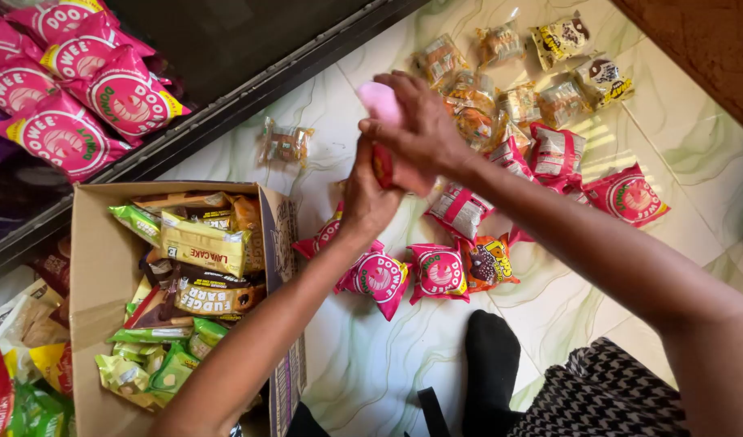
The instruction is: Wiping individual snack packages with a cloth and stocking them on grocery store shelves.
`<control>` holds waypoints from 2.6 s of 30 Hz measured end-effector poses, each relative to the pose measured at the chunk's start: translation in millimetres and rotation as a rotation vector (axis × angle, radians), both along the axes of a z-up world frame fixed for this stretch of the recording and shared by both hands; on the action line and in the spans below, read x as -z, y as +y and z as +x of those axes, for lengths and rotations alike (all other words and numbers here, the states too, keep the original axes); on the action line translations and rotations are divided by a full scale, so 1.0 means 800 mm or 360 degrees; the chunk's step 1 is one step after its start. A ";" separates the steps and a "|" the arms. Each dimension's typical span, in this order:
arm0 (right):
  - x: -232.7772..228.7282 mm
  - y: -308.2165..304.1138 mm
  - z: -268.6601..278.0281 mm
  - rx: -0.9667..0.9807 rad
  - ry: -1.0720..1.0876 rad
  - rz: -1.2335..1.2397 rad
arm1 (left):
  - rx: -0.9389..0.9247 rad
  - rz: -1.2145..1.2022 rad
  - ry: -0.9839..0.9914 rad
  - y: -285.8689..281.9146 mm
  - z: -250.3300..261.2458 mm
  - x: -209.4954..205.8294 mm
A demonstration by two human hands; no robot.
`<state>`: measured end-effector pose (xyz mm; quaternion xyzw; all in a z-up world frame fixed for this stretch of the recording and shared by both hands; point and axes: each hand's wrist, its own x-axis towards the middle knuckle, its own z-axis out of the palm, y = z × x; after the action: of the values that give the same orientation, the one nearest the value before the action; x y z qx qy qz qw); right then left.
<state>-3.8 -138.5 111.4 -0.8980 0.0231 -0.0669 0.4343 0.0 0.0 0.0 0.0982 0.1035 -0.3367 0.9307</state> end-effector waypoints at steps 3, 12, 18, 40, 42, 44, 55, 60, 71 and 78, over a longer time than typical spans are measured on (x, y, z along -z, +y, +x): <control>-0.007 -0.009 -0.002 -0.0045 0.0137 -0.0059 | -0.0014 0.2123 -0.1883 0.017 -0.026 -0.074; -0.029 -0.062 0.005 -0.0303 -0.0146 0.0719 | 0.0032 0.1242 -0.0934 0.027 0.015 -0.074; -0.014 -0.064 0.009 -0.0522 -0.0106 0.0911 | 0.0726 0.0478 -0.0394 0.025 0.005 -0.092; 0.007 -0.037 0.009 0.0075 -0.0298 -0.0162 | 0.0067 0.1123 -0.1176 0.014 -0.010 -0.066; -0.013 -0.040 0.011 0.0244 -0.0484 -0.0180 | 0.0115 0.0958 -0.0779 0.008 0.007 -0.070; -0.024 -0.014 -0.004 0.0232 -0.0591 -0.0202 | 0.0074 0.0941 -0.0566 0.007 0.017 -0.072; 0.018 -0.112 0.004 0.0157 -0.0310 -0.0951 | 0.0056 0.0744 -0.0551 0.030 0.030 -0.090; -0.023 -0.045 0.018 -0.0258 0.0389 0.0255 | -0.0198 0.1167 -0.0952 0.050 0.052 -0.058; -0.020 0.118 0.101 -0.0509 -0.0265 0.0530 | -0.0646 0.2212 -0.1786 0.191 0.122 -0.137; -0.015 0.230 0.147 -0.0426 -0.0420 0.0572 | -0.0882 0.2647 -0.2017 0.288 0.152 -0.152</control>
<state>113.6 45.3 123.4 -0.7850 -0.1412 -0.1202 0.5911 121.6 230.5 121.8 0.8285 -0.1819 0.1733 0.5004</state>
